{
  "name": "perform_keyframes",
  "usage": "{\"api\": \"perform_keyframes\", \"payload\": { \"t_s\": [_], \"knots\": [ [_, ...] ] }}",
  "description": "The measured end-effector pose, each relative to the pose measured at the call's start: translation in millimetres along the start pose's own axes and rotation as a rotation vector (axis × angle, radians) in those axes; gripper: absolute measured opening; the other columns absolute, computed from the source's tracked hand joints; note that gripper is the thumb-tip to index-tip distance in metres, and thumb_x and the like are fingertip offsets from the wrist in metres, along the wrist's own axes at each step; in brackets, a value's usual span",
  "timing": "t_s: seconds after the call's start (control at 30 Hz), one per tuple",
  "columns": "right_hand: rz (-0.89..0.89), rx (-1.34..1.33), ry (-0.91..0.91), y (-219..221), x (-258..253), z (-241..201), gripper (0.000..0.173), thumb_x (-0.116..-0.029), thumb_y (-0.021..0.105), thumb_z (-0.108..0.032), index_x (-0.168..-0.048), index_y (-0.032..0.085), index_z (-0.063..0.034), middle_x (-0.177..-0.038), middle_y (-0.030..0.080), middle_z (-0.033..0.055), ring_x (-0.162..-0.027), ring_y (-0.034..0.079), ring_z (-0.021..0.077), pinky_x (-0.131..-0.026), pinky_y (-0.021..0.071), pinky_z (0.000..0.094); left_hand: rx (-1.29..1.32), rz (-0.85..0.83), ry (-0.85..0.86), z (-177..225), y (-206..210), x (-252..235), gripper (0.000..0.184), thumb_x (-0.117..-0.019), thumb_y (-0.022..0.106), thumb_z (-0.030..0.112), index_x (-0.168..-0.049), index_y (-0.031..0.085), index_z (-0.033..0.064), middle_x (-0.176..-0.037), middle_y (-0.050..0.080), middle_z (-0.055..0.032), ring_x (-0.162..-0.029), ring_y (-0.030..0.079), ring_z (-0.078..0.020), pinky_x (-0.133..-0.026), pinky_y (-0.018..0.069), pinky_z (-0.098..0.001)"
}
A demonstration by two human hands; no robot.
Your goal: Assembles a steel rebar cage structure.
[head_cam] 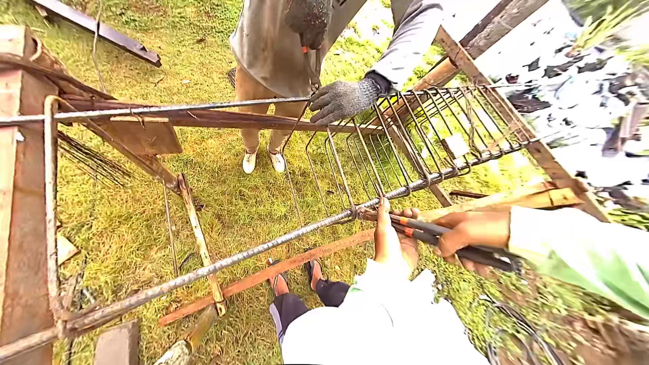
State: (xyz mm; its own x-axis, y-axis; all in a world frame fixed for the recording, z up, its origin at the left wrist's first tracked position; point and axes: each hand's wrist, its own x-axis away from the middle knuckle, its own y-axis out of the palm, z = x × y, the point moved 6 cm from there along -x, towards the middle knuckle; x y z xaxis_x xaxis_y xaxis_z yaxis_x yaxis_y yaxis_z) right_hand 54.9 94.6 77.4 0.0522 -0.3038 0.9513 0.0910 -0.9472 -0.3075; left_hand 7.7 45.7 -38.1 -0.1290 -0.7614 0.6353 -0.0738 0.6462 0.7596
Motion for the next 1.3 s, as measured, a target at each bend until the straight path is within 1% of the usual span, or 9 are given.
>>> {"api": "perform_keyframes", "payload": {
  "t_s": [0.1,0.2,0.33,0.43,0.6,0.73,0.9,1.0,1.3],
  "knots": [
    [0.541,0.665,-0.008,15,32,-21,0.074,-0.0886,0.079,-0.022,-0.152,0.044,-0.0103,-0.123,0.064,0.0229,-0.112,0.063,0.0438,-0.090,0.0522,0.0606,0.061,0.057,-0.028,3,4,4,0.041,-0.1063,0.045,0.052,-0.093,0.053,0.0142,-0.077,0.059,-0.0014,-0.072,0.065,-0.0140,-0.073,0.0578,-0.0291],
    [1.002,1.070,-0.111,48,26,-28,0.056,-0.0857,0.071,0.010,-0.139,0.058,-0.0025,-0.100,0.066,0.0237,-0.083,0.068,0.0436,-0.062,0.0543,0.0524,-0.011,0.084,-0.036,3,-6,-12,0.048,-0.1031,0.044,0.062,-0.097,0.054,0.0155,-0.082,0.058,-0.0008,-0.076,0.062,-0.0122,-0.072,0.0550,-0.0271],
    [0.187,0.506,0.117,19,0,-20,0.063,-0.0870,0.074,-0.007,-0.143,0.045,-0.0020,-0.108,0.064,0.0296,-0.095,0.068,0.0456,-0.082,0.0552,0.0584,0.006,0.075,-0.001,4,-6,2,0.048,-0.1065,0.041,0.055,-0.107,0.057,0.0106,-0.091,0.066,-0.0057,-0.085,0.069,-0.0184,-0.081,0.0586,-0.0340],
    [-0.255,-0.129,-0.199,12,-36,36,0.021,-0.0829,0.062,-0.023,-0.097,0.056,-0.0096,-0.050,0.047,0.0023,-0.035,0.049,0.0097,-0.033,0.0429,0.0247,-0.022,0.057,-0.013,-2,-2,8,0.046,-0.1077,0.039,0.052,-0.098,0.058,0.0112,-0.082,0.066,-0.0057,-0.078,0.069,-0.0205,-0.075,0.0594,-0.0367],
    [0.340,0.496,0.013,9,25,-11,0.059,-0.0959,0.072,-0.026,-0.147,0.049,-0.0075,-0.126,0.064,0.0222,-0.113,0.064,0.0389,-0.097,0.0504,0.0581,-0.038,0.152,-0.003,1,3,4,0.044,-0.1053,0.046,0.055,-0.097,0.048,0.0110,-0.077,0.058,-0.0072,-0.068,0.063,-0.0208,-0.069,0.0586,-0.0373],
    [1.168,1.118,-0.296,46,19,-19,0.063,-0.0776,0.076,0.013,-0.137,0.061,-0.0017,-0.105,0.068,0.0247,-0.093,0.069,0.0420,-0.077,0.0544,0.0550,-0.152,0.143,-0.064,6,8,8,0.059,-0.1017,0.039,0.066,-0.102,0.054,0.0092,-0.082,0.060,-0.0077,-0.071,0.063,-0.0185,-0.067,0.0564,-0.0340],
    [0.183,0.340,0.038,21,-7,-5,0.062,-0.0885,0.073,-0.007,-0.144,0.046,-0.0049,-0.115,0.063,0.0288,-0.101,0.066,0.0438,-0.087,0.0538,0.0579,-0.258,0.101,-0.096,2,-7,25,0.047,-0.1078,0.041,0.049,-0.121,0.054,0.0056,-0.108,0.065,-0.0131,-0.098,0.066,-0.0249,-0.088,0.0555,-0.0405],
    [-0.243,-0.301,-0.191,35,-38,32,0.014,-0.0931,0.053,-0.017,-0.103,0.058,-0.0083,-0.056,0.050,0.0031,-0.040,0.053,0.0118,-0.038,0.0492,0.0272,-0.351,0.041,-0.109,5,-21,21,0.047,-0.1078,0.040,0.051,-0.119,0.058,0.0092,-0.103,0.067,-0.0088,-0.089,0.067,-0.0207,-0.074,0.0562,-0.0362],
    [0.450,0.343,-0.210,28,-16,30,0.039,-0.1007,0.060,-0.019,-0.131,0.064,0.0047,-0.131,0.059,0.0349,-0.121,0.058,0.0528,-0.100,0.0455,0.0683,-0.396,-0.023,-0.059,-8,-29,-4,0.042,-0.1089,0.043,0.048,-0.103,0.057,0.0091,-0.084,0.063,-0.0033,-0.077,0.064,-0.0134,-0.076,0.0572,-0.0325]
  ]
}}
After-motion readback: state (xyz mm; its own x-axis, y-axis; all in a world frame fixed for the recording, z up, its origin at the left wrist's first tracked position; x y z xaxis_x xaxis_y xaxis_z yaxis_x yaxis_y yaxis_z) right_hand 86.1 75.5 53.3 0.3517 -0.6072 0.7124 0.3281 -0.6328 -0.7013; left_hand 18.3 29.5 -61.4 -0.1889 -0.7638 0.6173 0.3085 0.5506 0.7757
